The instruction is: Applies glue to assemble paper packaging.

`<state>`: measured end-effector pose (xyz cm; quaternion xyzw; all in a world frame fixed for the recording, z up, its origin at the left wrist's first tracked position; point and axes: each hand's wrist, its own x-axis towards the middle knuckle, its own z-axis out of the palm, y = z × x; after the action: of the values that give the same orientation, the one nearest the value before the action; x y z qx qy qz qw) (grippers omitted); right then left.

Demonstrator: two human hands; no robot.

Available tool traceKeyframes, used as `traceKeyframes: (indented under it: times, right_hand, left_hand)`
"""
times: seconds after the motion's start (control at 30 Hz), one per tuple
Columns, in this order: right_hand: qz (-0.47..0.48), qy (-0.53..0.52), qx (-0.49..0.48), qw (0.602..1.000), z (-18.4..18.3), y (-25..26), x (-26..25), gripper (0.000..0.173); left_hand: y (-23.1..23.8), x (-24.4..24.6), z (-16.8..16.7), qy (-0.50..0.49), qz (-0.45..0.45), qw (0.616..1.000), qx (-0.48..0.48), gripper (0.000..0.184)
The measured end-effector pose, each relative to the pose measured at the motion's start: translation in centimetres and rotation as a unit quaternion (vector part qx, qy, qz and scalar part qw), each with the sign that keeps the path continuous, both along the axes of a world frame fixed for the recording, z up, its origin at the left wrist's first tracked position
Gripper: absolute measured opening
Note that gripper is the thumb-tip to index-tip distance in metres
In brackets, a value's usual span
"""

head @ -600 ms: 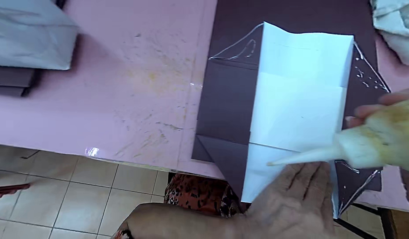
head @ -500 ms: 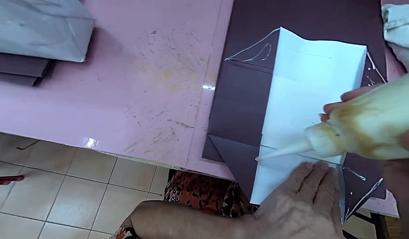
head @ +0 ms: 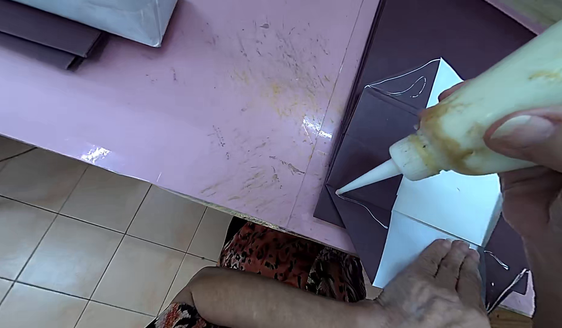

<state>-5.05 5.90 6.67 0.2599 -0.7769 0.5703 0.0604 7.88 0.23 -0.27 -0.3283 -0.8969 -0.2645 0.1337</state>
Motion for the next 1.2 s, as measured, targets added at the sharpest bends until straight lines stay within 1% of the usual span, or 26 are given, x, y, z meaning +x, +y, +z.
traceKeyframes:
  times: [0.1, 0.17, 0.2, 0.27, 0.33, 0.43, 0.6, 0.67, 0.73, 0.8, 0.97, 1.1, 1.2]
  right_hand:
    - [-0.006, -0.009, 0.006, 1.0, 0.3, -1.1, -0.2, 0.052]
    - [-0.003, -0.01, 0.016, 1.0, 0.3, -1.3, -0.3, 0.05]
    - [0.002, -0.014, 0.021, 1.0, 0.3, -1.1, -0.1, 0.049]
    - [0.019, -0.023, 0.028, 0.999, 0.2, -0.3, 0.8, 0.041]
    - [0.032, -0.029, 0.035, 0.998, 0.3, 0.3, 1.5, 0.037]
    - [0.032, -0.021, 0.04, 0.998, 0.3, 1.0, 1.8, 0.038]
    - [0.017, 0.007, 0.09, 0.996, 0.1, 2.5, 2.4, 0.045]
    - [0.019, -0.013, 0.094, 0.995, 0.2, 3.0, 2.5, 0.05]
    - [0.03, -0.056, 0.068, 0.996, 0.3, 3.0, 1.9, 0.064]
    - [0.038, -0.074, 0.053, 0.995, 0.3, 3.6, 1.7, 0.081]
    - [0.021, -0.093, 0.081, 0.992, 0.6, 5.2, 3.8, 0.105]
    - [0.017, -0.1, 0.067, 0.993, 0.6, 5.5, 5.0, 0.108]
    - [-0.008, -0.094, 0.065, 0.993, 0.7, 5.3, 5.9, 0.113]
  left_hand:
    - [0.3, 0.1, 0.1, -0.017, 0.005, 1.0, 0.01, 0.034]
    - [0.1, 0.1, 0.5, -0.021, -0.002, 1.0, -0.005, 0.034]
    - [0.1, 0.1, 0.4, -0.018, -0.001, 1.0, -0.003, 0.034]
    - [0.4, 0.2, 0.2, -0.023, 0.011, 1.0, 0.015, 0.035]
    - [0.0, 0.2, 0.7, -0.023, 0.002, 1.0, -0.008, 0.034]
    - [-0.1, 0.2, 0.9, -0.009, 0.006, 1.0, -0.021, 0.034]
    - [0.2, 0.4, 1.1, -0.007, 0.022, 0.999, -0.031, 0.034]
    - [0.3, 0.5, 1.2, -0.005, 0.029, 0.999, -0.035, 0.033]
    - [0.3, 0.5, 1.3, 0.0, 0.031, 0.999, -0.045, 0.033]
    - [0.3, 0.6, 1.4, 0.0, 0.032, 0.998, -0.048, 0.034]
    - [0.4, 0.8, 1.5, -0.004, 0.042, 0.999, -0.026, 0.034]
    - [0.2, 1.0, 1.6, -0.013, 0.048, 0.999, 0.006, 0.03]
    - [0.1, 1.1, 1.6, -0.018, 0.045, 0.998, 0.041, 0.025]
